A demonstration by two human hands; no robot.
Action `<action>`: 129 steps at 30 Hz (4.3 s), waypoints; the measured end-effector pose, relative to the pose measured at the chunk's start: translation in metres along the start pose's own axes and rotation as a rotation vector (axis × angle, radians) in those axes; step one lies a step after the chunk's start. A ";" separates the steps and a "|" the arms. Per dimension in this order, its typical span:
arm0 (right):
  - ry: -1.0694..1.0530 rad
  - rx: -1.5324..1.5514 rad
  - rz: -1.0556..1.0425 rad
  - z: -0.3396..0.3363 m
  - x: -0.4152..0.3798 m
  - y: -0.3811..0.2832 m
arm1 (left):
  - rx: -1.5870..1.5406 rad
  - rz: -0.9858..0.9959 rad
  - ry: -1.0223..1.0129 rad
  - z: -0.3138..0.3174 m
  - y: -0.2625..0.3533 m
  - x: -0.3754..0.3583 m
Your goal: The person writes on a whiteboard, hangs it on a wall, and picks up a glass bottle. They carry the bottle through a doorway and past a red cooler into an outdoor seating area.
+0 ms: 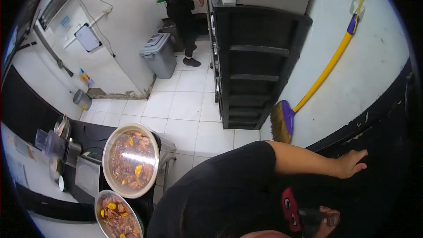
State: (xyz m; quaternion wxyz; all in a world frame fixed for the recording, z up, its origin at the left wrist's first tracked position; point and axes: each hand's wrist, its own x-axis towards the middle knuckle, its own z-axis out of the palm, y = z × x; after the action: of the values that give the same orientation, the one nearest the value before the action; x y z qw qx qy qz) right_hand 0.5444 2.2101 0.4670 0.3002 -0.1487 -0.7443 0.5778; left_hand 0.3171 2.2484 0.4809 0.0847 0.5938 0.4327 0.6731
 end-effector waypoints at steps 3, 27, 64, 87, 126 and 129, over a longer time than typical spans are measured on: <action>-0.028 0.110 0.037 -0.007 -0.010 0.003 | 0.068 0.064 0.093 0.008 -0.004 -0.001; -0.302 0.153 0.118 -0.100 -0.026 0.044 | 0.051 0.006 0.187 0.011 0.019 -0.006; -0.137 0.371 0.236 -0.023 -0.025 -0.048 | 0.051 0.084 0.160 0.007 0.004 -0.001; -0.087 0.035 0.067 -0.061 -0.027 0.017 | -0.035 0.084 0.100 0.001 0.009 -0.001; -0.083 -0.347 -0.645 -0.056 -0.022 0.035 | 0.003 0.118 0.118 0.004 0.004 -0.001; -0.085 -0.271 -0.506 -0.062 -0.028 0.034 | -0.003 0.075 0.102 0.002 0.009 -0.002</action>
State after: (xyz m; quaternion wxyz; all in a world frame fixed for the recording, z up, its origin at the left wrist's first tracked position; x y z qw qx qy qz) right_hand 0.6004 2.2522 0.4364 0.3806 0.0273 -0.8400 0.3857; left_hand 0.3232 2.2431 0.4857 0.0382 0.5745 0.4126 0.7058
